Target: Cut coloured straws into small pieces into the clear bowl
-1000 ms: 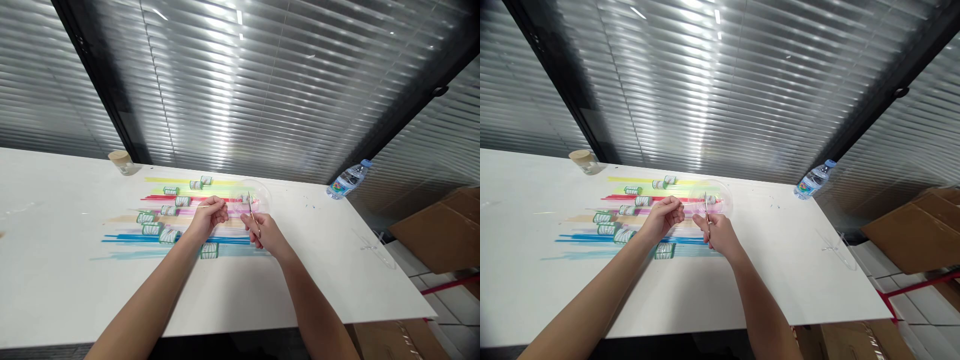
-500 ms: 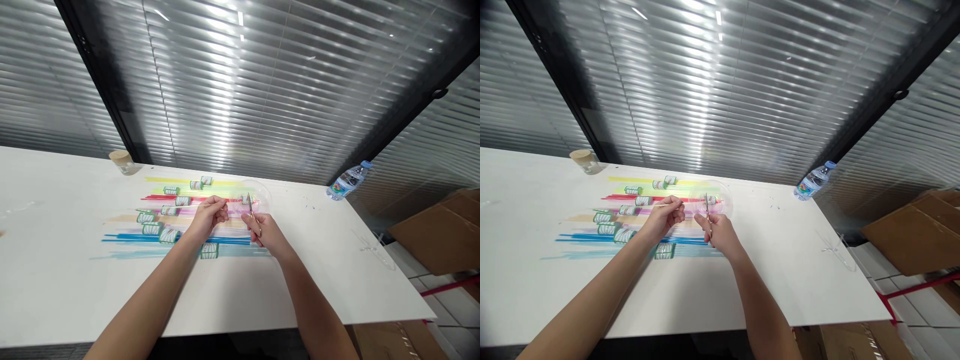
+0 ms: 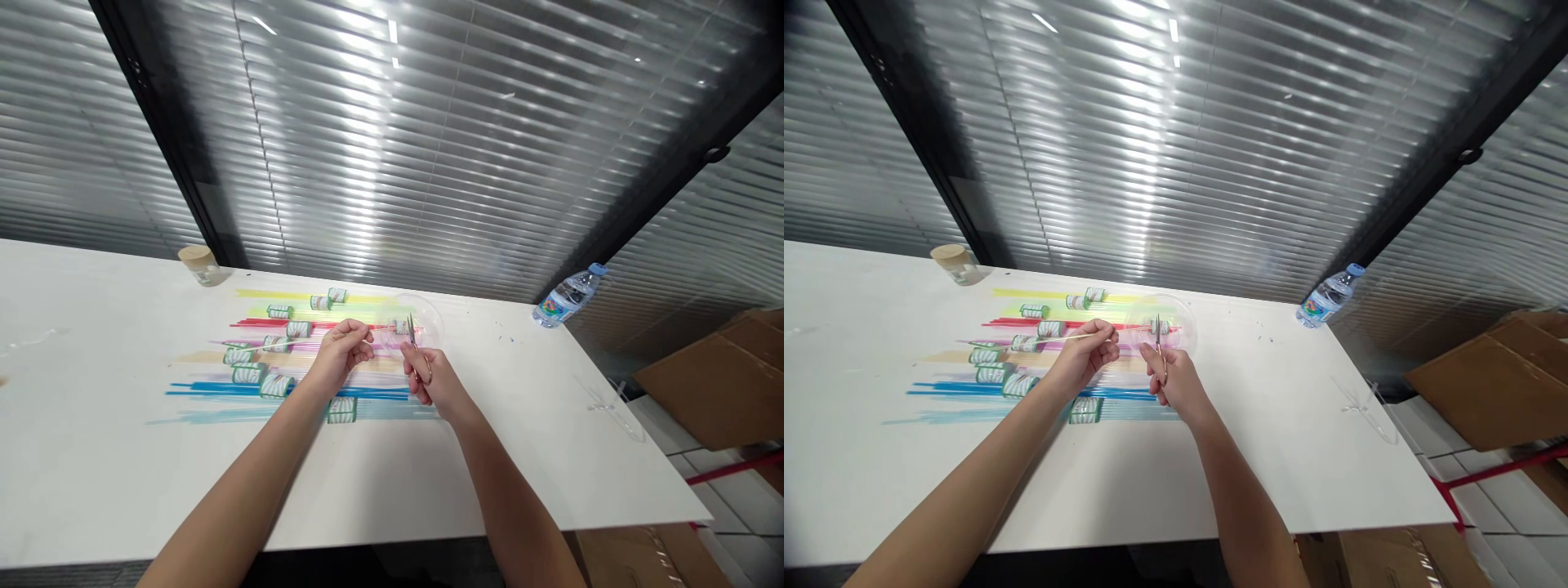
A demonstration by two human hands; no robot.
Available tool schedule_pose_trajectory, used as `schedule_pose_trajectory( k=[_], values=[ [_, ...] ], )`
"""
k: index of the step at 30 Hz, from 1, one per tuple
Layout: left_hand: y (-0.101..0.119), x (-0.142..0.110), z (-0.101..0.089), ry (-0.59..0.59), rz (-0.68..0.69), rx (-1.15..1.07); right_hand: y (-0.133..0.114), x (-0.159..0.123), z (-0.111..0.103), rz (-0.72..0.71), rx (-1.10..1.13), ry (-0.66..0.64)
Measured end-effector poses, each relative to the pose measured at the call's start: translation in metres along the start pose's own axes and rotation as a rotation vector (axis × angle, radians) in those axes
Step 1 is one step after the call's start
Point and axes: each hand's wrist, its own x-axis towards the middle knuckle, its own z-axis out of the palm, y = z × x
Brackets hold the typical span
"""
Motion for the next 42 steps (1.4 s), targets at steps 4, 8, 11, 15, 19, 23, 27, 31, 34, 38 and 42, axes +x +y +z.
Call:
schedule_pose_trajectory(
  k=[4,8,11,15,19,23,27,31,34,38,42],
  values=[
    [0.0002,-0.0005,-0.0006,-0.008,0.002,-0.006,-0.0009,-0.0011,-0.0004,0.002,0.043,-0.044],
    [-0.0004,0.0002,-0.0019,-0.015,0.009,-0.012,-0.0014,-0.0016,-0.0008,0.005,0.043,-0.039],
    [-0.0006,0.0011,-0.0025,-0.013,0.010,-0.022,-0.0021,-0.0018,-0.0009,-0.008,0.055,-0.055],
    [-0.0003,0.0019,-0.0026,-0.011,0.014,-0.020,-0.0042,-0.0036,-0.0013,-0.011,0.041,-0.084],
    [0.0004,0.0020,-0.0026,-0.019,0.021,-0.021,-0.0048,-0.0060,-0.0019,-0.010,-0.010,-0.100],
    [0.0011,0.0014,-0.0023,-0.021,0.039,-0.003,-0.0029,-0.0058,-0.0013,-0.009,-0.080,-0.097],
    [0.0018,0.0010,-0.0018,-0.029,0.052,0.019,-0.0017,-0.0063,-0.0011,0.002,-0.186,-0.055],
    [0.0021,0.0008,-0.0017,-0.041,0.059,0.035,-0.0013,-0.0085,-0.0003,-0.054,-0.376,0.017],
    [0.0017,0.0006,-0.0018,-0.041,0.063,0.040,-0.0009,-0.0096,0.0024,-0.135,-0.622,0.148],
    [0.0008,0.0008,-0.0021,-0.022,0.064,0.003,0.0000,-0.0091,0.0060,-0.147,-0.735,0.279],
    [0.0004,0.0019,-0.0024,0.007,0.053,-0.060,0.0027,-0.0086,0.0068,-0.144,-0.546,0.193]
  ],
)
